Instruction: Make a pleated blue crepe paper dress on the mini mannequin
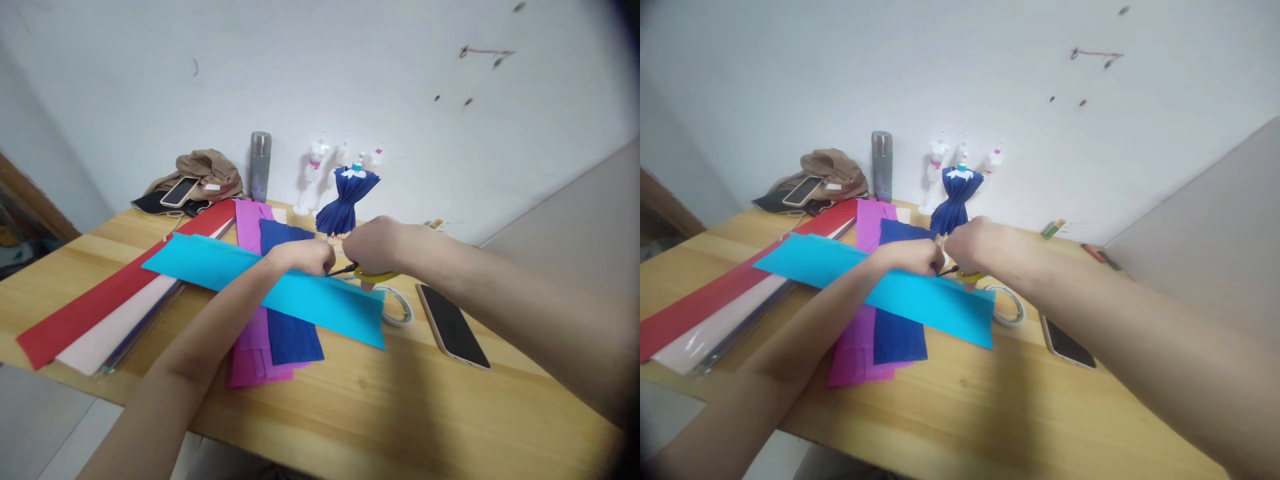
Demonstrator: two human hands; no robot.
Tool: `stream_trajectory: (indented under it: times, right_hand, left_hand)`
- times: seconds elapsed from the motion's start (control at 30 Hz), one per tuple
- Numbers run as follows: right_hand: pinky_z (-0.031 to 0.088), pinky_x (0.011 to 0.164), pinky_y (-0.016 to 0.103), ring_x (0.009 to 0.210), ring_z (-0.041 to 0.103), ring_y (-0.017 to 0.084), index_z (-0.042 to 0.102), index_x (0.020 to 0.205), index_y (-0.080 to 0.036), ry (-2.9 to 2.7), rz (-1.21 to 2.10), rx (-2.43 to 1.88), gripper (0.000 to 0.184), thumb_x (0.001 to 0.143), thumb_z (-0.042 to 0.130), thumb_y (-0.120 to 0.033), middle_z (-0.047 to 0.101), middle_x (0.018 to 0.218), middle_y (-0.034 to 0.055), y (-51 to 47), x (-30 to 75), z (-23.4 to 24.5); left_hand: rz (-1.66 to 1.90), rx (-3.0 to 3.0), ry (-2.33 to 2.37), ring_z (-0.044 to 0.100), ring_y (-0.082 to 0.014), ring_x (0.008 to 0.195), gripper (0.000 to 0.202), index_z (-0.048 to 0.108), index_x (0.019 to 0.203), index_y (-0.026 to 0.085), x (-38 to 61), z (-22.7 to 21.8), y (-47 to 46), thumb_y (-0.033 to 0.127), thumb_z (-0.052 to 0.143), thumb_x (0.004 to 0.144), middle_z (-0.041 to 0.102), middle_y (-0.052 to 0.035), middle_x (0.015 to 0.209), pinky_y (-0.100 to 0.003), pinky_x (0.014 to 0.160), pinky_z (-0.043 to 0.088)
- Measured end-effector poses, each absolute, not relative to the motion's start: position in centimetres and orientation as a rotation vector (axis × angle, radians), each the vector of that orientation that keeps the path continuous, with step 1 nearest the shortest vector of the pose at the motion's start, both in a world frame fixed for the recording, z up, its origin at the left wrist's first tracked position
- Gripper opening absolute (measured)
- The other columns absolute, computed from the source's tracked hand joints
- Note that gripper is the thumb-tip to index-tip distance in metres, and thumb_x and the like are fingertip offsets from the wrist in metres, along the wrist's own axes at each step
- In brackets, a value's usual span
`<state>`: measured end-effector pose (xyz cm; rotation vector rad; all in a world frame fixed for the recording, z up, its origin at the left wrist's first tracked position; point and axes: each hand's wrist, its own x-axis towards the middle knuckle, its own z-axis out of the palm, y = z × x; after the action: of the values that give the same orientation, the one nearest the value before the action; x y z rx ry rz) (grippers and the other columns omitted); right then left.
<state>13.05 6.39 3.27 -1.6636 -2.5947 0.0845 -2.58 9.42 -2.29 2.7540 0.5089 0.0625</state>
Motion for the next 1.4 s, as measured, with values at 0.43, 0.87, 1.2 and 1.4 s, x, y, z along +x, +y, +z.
stream_trajectory:
  times: [0.43,0.87,1.2,1.4]
  right_hand:
    - [0.046,0.064,0.033,0.072,0.064,0.022,0.061,0.088,-0.020,-2.084,0.380,-1.692,0.010,0.084,0.056,-0.029,0.068,0.077,0.0083,1.1,19.6,0.0]
    - [0.053,0.070,0.038,0.072,0.064,0.021,0.063,0.080,-0.021,-1.897,0.861,-1.145,0.017,0.066,0.069,-0.028,0.065,0.077,0.0046,4.6,16.4,-5.5]
    - [0.049,0.065,0.035,0.065,0.057,0.019,0.060,0.079,-0.022,-1.953,0.732,-1.121,0.012,0.068,0.061,-0.027,0.057,0.071,0.0022,4.6,15.9,-5.8]
    - [0.047,0.066,0.035,0.066,0.055,0.019,0.056,0.082,-0.023,-1.982,0.729,-1.104,0.016,0.068,0.061,-0.026,0.056,0.073,0.0014,4.6,15.8,-6.1]
  left_hand:
    - [0.125,2.575,0.549,0.047,-0.0102,0.061,0.009,0.059,0.063,0.014,-2.8,-2.8,11.0,0.009,0.056,0.070,0.052,0.0031,0.060,-0.024,0.059,0.032]
    - [0.213,2.336,0.473,0.050,-0.0102,0.063,0.006,0.066,0.068,0.012,-3.0,-3.7,11.9,0.010,0.060,0.070,0.058,0.0020,0.063,-0.023,0.063,0.037]
    - [0.191,2.332,0.557,0.048,-0.0089,0.061,0.008,0.062,0.067,0.011,-2.4,-4.1,11.8,0.015,0.068,0.069,0.055,0.0030,0.062,-0.023,0.060,0.036]
    - [0.249,2.383,0.586,0.048,-0.0084,0.057,0.007,0.060,0.063,0.012,-2.0,-4.3,11.5,0.010,0.065,0.068,0.055,0.0034,0.059,-0.024,0.059,0.036]
